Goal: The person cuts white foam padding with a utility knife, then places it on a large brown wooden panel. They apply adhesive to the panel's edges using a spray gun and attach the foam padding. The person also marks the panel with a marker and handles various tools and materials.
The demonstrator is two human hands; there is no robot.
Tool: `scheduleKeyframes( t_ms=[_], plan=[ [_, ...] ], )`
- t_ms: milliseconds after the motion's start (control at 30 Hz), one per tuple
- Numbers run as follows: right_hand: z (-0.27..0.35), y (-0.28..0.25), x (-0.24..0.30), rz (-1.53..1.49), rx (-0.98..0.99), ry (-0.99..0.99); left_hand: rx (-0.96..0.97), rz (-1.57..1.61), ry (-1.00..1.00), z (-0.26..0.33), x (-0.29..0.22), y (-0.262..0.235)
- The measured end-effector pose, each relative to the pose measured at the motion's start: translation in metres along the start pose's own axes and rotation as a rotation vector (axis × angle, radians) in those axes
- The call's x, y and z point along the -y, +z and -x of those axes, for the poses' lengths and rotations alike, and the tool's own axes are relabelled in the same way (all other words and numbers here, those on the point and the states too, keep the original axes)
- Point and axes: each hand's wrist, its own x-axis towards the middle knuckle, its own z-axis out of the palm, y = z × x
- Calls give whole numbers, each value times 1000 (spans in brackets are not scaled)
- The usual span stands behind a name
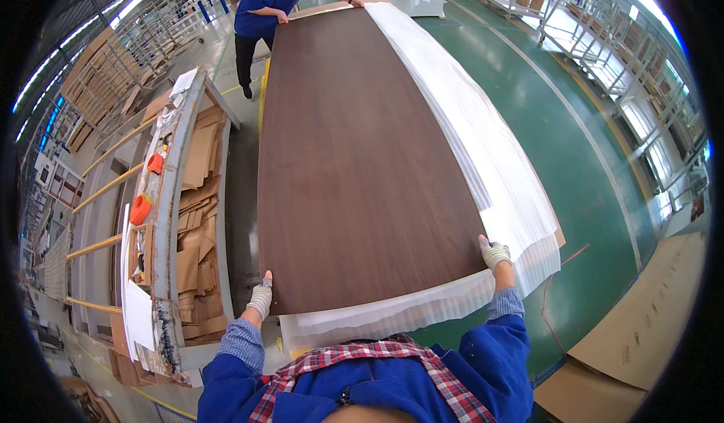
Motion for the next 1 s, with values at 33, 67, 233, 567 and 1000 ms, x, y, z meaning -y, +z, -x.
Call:
scheduleKeyframes(
  t_ms=[33, 67, 233, 567, 1000],
  plan=[
    [5, -4, 1, -19, 31, -28, -85, -149, -14, -2, 0, 0],
    [9, -9, 3, -18, 60, -29, -51, -80, -26, -3, 0, 0],
    [30, -20, 21, 13, -79, -64, -8, -24, -7, 18, -12, 0],
    [113, 71, 89, 35, -354, -472, 241, -61, 301, 63, -20, 26],
    [285, 248, 187, 433, -350, -500, 617, 51, 288, 62, 43, -95]
  ],
)
